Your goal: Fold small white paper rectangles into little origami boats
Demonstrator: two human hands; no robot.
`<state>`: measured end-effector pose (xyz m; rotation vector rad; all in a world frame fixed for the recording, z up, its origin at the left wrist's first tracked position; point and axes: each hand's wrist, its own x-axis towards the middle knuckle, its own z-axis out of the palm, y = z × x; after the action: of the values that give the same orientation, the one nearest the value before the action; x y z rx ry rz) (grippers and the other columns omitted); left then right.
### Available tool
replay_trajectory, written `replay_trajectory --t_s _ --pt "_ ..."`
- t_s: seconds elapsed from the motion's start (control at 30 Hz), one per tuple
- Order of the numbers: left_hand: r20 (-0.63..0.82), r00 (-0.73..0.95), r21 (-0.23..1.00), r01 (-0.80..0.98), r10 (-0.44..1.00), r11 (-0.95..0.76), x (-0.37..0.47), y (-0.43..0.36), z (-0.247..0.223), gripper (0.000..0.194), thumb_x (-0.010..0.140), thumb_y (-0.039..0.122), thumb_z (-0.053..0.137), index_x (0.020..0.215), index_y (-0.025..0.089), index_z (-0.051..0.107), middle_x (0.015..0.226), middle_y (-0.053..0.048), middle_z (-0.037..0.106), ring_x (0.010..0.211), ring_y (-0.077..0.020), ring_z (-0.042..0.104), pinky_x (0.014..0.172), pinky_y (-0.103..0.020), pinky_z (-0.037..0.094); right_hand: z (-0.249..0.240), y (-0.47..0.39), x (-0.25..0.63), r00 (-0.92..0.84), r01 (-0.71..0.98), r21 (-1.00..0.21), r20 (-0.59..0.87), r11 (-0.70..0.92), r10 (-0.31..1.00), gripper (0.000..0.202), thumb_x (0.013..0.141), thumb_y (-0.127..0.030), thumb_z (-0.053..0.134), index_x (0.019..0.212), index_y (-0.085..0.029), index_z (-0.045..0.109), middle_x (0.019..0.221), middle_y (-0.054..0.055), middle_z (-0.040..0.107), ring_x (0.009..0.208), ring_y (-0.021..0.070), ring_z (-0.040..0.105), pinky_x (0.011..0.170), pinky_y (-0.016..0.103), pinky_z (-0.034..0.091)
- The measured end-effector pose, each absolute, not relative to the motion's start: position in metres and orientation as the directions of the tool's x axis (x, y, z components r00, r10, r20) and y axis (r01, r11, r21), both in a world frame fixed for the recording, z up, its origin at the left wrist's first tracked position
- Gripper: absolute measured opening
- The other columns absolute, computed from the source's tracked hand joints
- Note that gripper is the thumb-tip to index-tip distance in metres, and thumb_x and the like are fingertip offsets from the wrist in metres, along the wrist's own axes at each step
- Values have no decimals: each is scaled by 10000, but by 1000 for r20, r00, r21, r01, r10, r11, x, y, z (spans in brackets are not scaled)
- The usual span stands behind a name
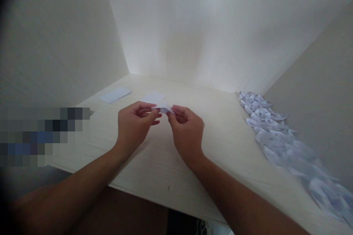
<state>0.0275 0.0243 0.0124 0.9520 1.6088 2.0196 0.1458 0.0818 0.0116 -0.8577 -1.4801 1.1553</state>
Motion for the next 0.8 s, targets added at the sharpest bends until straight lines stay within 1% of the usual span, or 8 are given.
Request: replay_trajectory --t_s 0.27,0.33,0.47,0.6,0.7,0.8 --pt "272 -683 961 159 678 -226 40 24 11 202 729 342 843 758 170 742 624 -31 741 575 -210 746 479 -276 613 17 85 147 -120 -28 -951 308 306 944 285 693 -349 868 885 -159 774 825 88 797 723 234 761 715 401 636" --pt "283 -680 958 163 677 -237 42 24 11 205 734 352 846 767 173 752 629 -31 747 578 -214 748 495 -290 620 17 86 147 -97 -32 -952 306 304 947 267 689 -329 863 876 -162 771 812 80 793 709 228 754 704 397 628" --pt "314 -689 948 185 653 -259 51 26 9 190 748 346 842 813 181 773 682 -36 771 629 -226 764 577 -329 651 17 86 148 -55 -36 -952 305 303 951 243 701 -302 838 889 -168 760 807 75 789 700 225 748 692 397 622" --pt "324 -717 944 201 617 -262 61 29 8 177 755 326 831 853 186 785 734 -45 789 695 -241 780 639 -354 661 20 86 149 -7 -49 -935 351 350 936 196 717 -275 808 873 -176 745 803 62 788 707 217 746 681 368 613" --pt "324 -725 943 193 608 -272 66 29 9 150 756 307 822 840 190 783 743 -41 793 709 -240 784 652 -346 655 21 86 149 18 -68 -924 375 375 927 160 716 -228 797 856 -181 735 800 47 785 698 202 740 657 338 603" --pt "337 -728 939 208 597 -276 70 25 11 137 747 290 824 831 190 783 735 -35 794 683 -225 780 623 -317 643 21 86 150 32 -44 -911 409 410 912 136 726 -213 793 847 -184 737 786 34 775 687 189 730 647 322 592"
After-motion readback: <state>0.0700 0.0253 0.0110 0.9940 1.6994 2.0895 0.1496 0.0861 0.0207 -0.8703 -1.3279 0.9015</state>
